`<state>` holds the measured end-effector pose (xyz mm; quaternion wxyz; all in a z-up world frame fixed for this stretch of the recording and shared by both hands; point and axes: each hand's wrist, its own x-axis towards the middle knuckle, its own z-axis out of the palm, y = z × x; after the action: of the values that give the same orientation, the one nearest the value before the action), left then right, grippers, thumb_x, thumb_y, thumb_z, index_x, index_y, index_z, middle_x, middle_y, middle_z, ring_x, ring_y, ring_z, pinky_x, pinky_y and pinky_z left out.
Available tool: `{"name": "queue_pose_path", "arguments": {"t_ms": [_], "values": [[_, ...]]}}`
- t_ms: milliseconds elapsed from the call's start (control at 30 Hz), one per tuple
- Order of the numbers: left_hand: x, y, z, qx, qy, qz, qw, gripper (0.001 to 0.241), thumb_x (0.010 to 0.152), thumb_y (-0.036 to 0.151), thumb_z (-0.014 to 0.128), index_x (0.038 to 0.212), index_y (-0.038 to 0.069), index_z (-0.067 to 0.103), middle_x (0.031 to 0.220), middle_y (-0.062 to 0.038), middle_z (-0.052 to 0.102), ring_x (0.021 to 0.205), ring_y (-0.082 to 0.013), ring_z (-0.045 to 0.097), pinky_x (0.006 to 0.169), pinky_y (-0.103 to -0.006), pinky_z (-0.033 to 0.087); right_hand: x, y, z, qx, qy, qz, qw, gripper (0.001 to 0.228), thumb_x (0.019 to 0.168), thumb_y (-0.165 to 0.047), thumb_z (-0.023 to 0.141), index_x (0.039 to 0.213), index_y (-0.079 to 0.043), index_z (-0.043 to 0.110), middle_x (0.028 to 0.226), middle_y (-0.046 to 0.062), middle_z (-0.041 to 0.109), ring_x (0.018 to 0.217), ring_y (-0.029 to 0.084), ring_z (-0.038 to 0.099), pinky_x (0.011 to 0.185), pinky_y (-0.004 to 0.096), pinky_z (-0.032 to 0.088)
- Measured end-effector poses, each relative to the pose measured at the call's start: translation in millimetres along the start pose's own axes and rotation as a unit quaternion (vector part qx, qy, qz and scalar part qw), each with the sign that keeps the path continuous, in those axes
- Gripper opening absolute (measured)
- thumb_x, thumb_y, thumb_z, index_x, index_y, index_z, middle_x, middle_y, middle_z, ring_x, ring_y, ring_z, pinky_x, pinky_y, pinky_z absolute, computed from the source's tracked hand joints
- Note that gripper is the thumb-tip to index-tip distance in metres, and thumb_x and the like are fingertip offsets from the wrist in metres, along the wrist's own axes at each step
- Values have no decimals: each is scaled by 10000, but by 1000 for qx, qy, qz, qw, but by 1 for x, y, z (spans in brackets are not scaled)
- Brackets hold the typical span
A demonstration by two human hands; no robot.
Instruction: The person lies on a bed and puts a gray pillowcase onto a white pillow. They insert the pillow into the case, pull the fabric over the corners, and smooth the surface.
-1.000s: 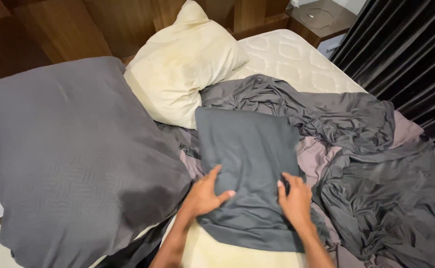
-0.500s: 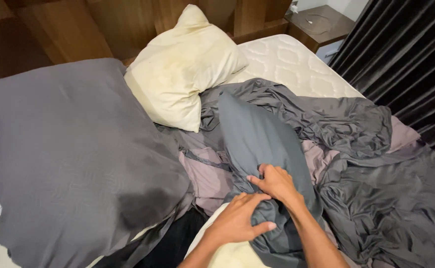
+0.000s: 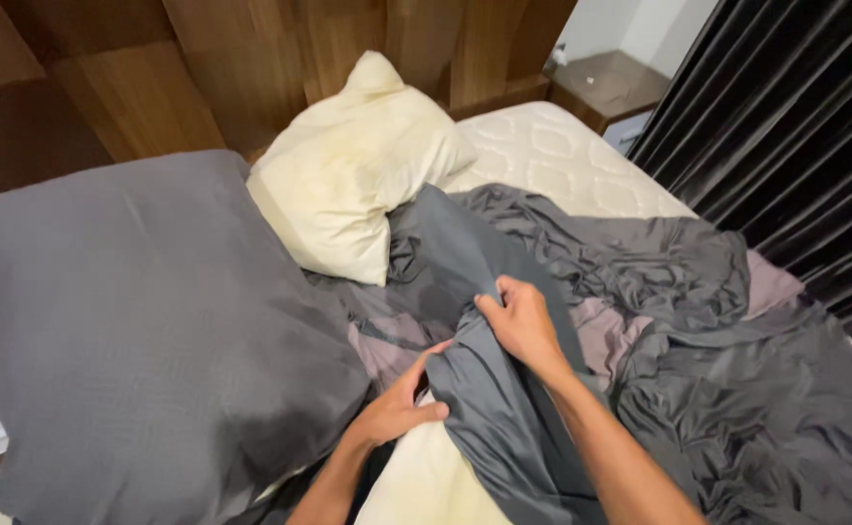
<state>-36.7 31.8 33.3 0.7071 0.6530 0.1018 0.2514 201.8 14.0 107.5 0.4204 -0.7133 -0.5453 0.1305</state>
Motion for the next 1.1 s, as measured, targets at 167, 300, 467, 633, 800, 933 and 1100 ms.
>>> {"name": "queue_pose_path", "arguments": {"t_ms": [167,300,467,633,800,933,1100], "values": [[21,36,6,64,79,9,995,820,794,168,785,1502,93,378,1387,-117,582,1302,-196,514,1119,-335,364,23,-47,-33,141,-14,-21,990,291,881,-143,736,703,-38,531,619,-53,449,574,31,368,475,299,275],[32,109,3,192,138,129,963,319,939,115,658,1239,11,628,1012,-102,743,925,-135,645,855,-307,524,32,-103,-63,269,31,1,963,188,896,-101,693,749,-89,576,663,-82,548,557,22,398,479,253,275],[38,214,15,243,167,208,933,193,968,87,640,1134,-4,604,857,-160,681,759,-131,576,741,-304,523,51,-132,-106,325,91,-42,940,219,931,-105,691,786,-133,528,771,-89,545,675,3,456,586,208,352],[61,269,44,280,204,253,903,140,977,145,675,1063,38,648,816,-149,694,653,-217,691,612,-349,528,31,-171,-141,452,61,-2,890,203,921,-136,673,808,-160,506,784,-71,561,702,39,542,652,219,473],[81,197,70,344,133,241,898,227,951,297,712,1027,89,661,769,-163,684,643,-342,684,600,-454,519,10,-55,-126,345,1,79,935,91,864,-162,688,927,-108,651,852,-23,688,756,76,643,690,236,533],[86,48,94,414,94,138,895,286,966,336,698,1001,61,629,694,-224,656,678,-474,638,601,-586,459,-24,111,-102,-136,-151,219,954,432,1087,-278,693,1075,154,705,935,389,663,676,281,506,615,470,446],[76,-39,137,424,112,6,899,294,955,356,688,1090,98,641,881,-200,701,835,-419,673,742,-543,492,-48,157,-78,-60,-153,162,973,520,895,-393,704,1277,-43,666,995,123,781,899,198,720,786,364,580]]}}
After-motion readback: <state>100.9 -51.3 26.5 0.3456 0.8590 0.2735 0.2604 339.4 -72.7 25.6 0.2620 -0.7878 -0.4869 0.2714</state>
